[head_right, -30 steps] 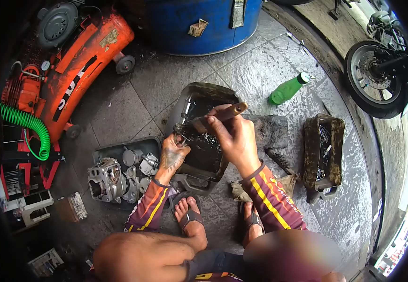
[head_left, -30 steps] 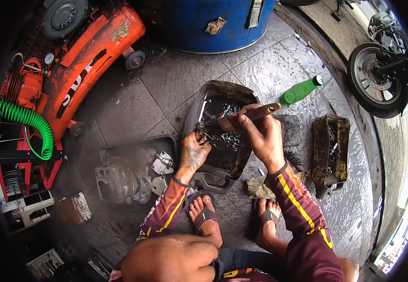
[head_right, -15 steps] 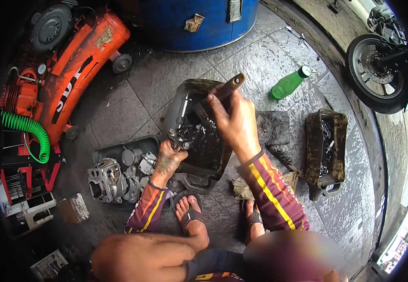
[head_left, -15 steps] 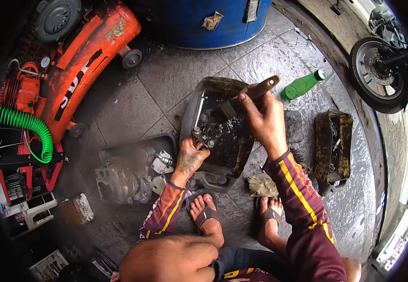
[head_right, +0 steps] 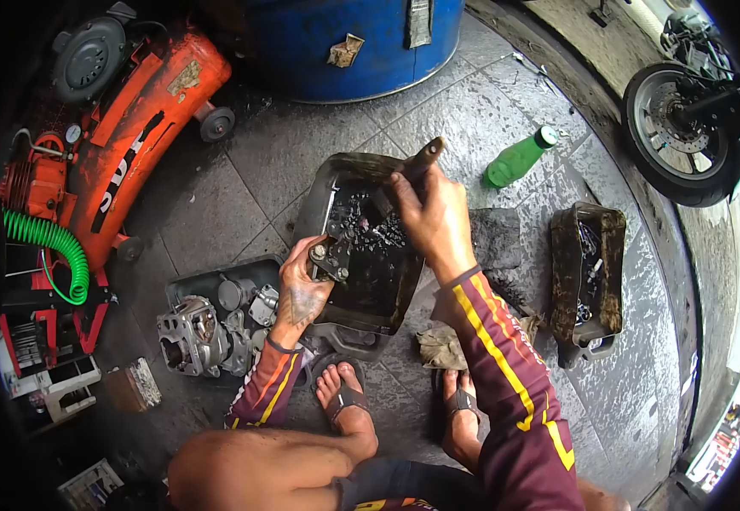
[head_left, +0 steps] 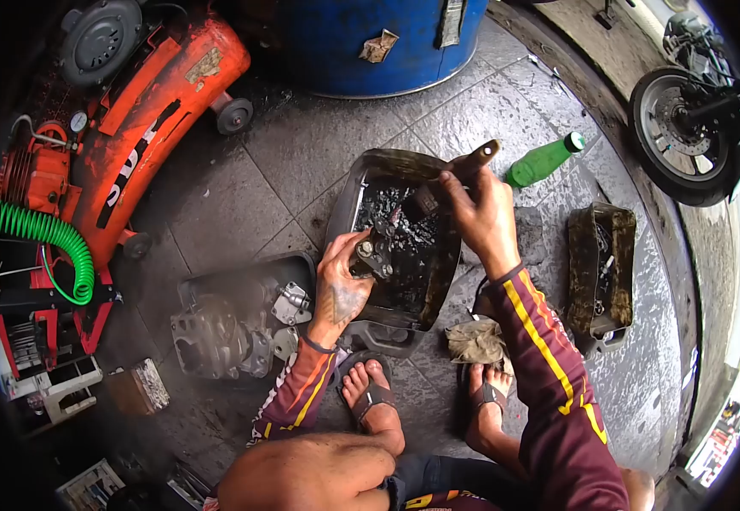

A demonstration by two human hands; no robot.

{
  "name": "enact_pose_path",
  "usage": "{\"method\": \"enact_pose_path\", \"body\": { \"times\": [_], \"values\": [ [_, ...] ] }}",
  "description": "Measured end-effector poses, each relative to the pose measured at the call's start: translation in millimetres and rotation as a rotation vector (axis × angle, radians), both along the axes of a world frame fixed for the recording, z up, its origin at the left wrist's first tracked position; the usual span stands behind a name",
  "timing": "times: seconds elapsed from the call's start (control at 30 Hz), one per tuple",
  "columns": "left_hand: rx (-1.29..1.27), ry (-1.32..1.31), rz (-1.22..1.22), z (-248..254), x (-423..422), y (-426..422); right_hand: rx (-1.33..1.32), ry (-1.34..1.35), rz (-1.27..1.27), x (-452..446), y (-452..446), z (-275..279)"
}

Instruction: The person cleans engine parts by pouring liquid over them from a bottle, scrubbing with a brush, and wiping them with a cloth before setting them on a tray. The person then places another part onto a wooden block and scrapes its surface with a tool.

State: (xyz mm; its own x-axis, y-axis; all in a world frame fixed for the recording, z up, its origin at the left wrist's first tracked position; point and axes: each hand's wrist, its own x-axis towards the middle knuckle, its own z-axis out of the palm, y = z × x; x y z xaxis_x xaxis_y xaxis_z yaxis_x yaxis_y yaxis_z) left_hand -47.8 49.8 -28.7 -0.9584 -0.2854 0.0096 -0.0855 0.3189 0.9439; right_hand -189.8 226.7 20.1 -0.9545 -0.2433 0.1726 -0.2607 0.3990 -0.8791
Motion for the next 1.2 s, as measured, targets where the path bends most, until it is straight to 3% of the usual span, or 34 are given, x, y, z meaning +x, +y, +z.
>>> {"method": "enact_pose_path", "body": {
  "times": [0.03, 0.1, 0.17, 0.23, 0.27, 0.37, 0.43, 0.5, 0.57, 0.6, 0.77, 0.83, 0.9, 1.0, 1.1, 1.13, 1.17, 1.2],
  "values": [
    [-0.34, 0.023, 0.001, 9.5, 3.4, 1.1, -0.012, -0.004, -0.028, 2.4, -1.1, 3.1],
    [-0.568, 0.085, -0.018, 16.2, 2.9, 0.6, 0.048, 0.005, 0.054, 11.2, -2.0, -13.2],
    [-0.687, 0.123, -0.019, 11.9, 2.4, 0.3, 0.317, 0.157, 0.229, 25.7, 1.7, -57.7],
    [-0.735, 0.097, -0.049, 10.8, 2.5, -2.1, 0.476, -0.004, 0.325, 34.4, 1.8, -65.7],
    [-0.776, 0.098, -0.067, 6.4, 1.8, -3.5, 0.435, -0.013, 0.251, 33.8, 9.5, -66.0],
    [-0.895, 0.1, -0.11, 3.4, 9.8, -7.0, 0.107, -0.039, 0.105, 21.0, 12.4, -11.8],
    [-0.938, 0.07, -0.147, 4.3, 9.5, -3.0, -0.013, -0.072, 0.152, 19.7, 6.4, 26.9],
    [-0.942, 0.103, -0.155, 1.1, 7.1, 0.6, 0.03, -0.166, 0.297, 18.6, -1.0, 45.0],
    [-0.967, 0.132, -0.154, -2.7, 5.1, 4.9, 0.282, 0.079, 0.396, 18.5, -12.3, 18.9],
    [-1.007, 0.126, -0.171, -5.5, 5.0, 5.7, 0.273, 0.065, 0.374, 15.6, -18.9, 14.3],
    [-0.95, 0.086, -0.17, -9.7, 16.8, 4.1, 0.236, 0.05, 0.275, 12.5, -21.7, 24.8],
    [-0.943, 0.12, -0.12, -8.0, 7.8, 1.1, 0.187, 0.016, 0.443, 24.2, -20.8, 15.9],
    [-0.963, 0.127, -0.134, -8.4, 9.2, 1.7, 0.217, 0.022, 0.294, 15.3, -21.5, 3.8],
    [-0.905, 0.013, -0.119, -9.9, 17.5, 1.2, 0.047, 0.059, 0.11, 3.5, -19.1, -1.7],
    [-0.527, -0.111, -0.051, -9.2, 7.8, 2.1, 0.377, 0.105, 0.202, 13.3, -13.7, -47.8],
    [-0.305, -0.106, -0.039, -35.7, 7.1, -3.3, 0.575, 0.056, 0.325, 18.1, -10.1, -72.6],
    [-0.307, -0.101, -0.041, -32.9, 3.5, -3.7, 0.63, -0.053, 0.346, 25.2, -10.9, -77.8],
    [-0.104, -0.209, -0.028, -28.1, 0.5, -4.4, 0.528, -0.037, 0.27, 28.8, -8.7, -68.7]
  ]
}}
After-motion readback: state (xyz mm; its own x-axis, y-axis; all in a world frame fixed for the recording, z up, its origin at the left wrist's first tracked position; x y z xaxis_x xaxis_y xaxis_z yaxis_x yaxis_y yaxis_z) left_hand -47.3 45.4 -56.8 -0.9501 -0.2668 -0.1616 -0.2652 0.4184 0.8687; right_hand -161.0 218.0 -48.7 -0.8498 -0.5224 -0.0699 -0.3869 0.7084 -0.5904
